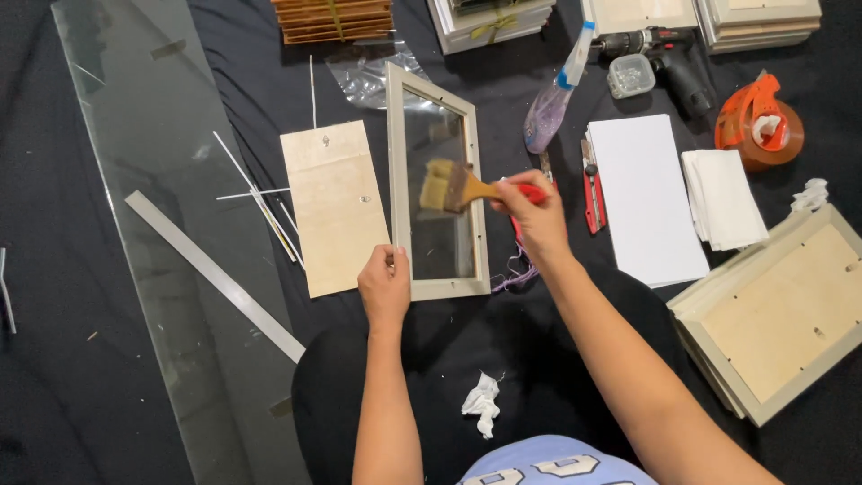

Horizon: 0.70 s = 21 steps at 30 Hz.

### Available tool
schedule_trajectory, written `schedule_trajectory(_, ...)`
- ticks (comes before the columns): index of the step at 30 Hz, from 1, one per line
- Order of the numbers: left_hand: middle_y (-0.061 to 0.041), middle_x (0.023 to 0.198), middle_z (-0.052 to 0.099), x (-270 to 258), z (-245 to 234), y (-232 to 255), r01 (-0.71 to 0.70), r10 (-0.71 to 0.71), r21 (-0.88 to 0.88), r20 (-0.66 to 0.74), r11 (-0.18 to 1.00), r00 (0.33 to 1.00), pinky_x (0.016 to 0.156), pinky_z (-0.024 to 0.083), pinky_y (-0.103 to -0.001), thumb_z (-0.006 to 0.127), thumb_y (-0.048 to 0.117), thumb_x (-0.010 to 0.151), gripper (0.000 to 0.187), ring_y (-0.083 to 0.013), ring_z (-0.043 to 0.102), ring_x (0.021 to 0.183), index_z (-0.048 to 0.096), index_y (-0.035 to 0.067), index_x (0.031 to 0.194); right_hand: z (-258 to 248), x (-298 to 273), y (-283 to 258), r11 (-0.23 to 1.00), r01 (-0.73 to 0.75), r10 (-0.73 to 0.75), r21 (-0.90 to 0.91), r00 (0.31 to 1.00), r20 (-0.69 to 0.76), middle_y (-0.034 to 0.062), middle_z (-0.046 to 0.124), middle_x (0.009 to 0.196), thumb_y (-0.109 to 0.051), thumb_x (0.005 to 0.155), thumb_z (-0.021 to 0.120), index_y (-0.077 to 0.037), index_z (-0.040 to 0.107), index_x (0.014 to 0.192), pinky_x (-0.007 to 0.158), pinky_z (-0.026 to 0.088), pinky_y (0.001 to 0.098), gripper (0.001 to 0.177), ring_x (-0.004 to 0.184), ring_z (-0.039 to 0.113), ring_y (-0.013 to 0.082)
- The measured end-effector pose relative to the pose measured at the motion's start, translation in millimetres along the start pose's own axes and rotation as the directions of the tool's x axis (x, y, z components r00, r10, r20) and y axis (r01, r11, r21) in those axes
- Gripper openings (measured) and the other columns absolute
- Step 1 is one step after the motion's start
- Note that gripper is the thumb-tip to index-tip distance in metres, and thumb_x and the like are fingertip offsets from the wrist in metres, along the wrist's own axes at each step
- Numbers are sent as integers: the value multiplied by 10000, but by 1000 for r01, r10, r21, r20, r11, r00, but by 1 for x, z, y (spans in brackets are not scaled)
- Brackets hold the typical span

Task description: Cleaning a glass picture frame with a brush and a utility knife to prepare it for assembly.

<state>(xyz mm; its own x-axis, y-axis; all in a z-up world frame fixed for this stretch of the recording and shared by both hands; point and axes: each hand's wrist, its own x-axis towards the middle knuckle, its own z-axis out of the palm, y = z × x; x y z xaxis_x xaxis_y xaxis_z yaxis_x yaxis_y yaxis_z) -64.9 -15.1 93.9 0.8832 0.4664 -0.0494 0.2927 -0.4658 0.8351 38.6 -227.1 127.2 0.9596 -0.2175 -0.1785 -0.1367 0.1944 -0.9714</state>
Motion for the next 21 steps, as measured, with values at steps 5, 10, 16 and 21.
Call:
schedule_trajectory(5, -118, 772, 719, 5, -2, -6, -17, 17, 9, 33, 1000, 999, 691, 563, -451, 597, 267, 1000, 199, -332, 707, 739, 642, 100, 900, 0, 55, 5, 817, 174, -138, -550, 985, 106, 159, 723, 953, -257, 948, 743, -100, 684, 1015, 798, 605, 417, 180, 876, 726, 296)
schedule_trajectory(10, -152, 768, 705, 5, -3, 0, -16, 16, -4, 70, 1000, 997, 712, 559, -465, 610, 297, 997, 213, -350, 707, 770, 637, 99, 922, 17, 122, 14, 853, 146, -202, -502, 977, -60, 91, 738, 842, -325, 884, 807, -178, 735, 920, 644, 634, 275, 168, 701, 758, 185)
schedule_trajectory(16, -234, 1056, 746, 3, -5, 20, 216, -203, -4, 317, 976, 926, 855, 558, -522, 603, 391, 985, 438, -432, 705, 1018, 640, 95, 1306, 67, 132, 14, 983, 186, -186, -5, 983, 0, 128, 692, 966, -239, 934, 769, -69, 699, 1008, 845, 666, 249, 197, 842, 737, 172)
schedule_trajectory(21, -236, 1035, 728, 4, 7, 8, 184, -186, 34, 283, 982, 941, 857, 560, -529, 508, 418, 1040, 393, -442, 697, 1022, 643, 96, 1219, 47, 131, 1, 655, 390, -432, -647, 896, 103, 218, 711, 892, -199, 963, 732, -85, 691, 1019, 728, 602, 459, 134, 855, 721, 388)
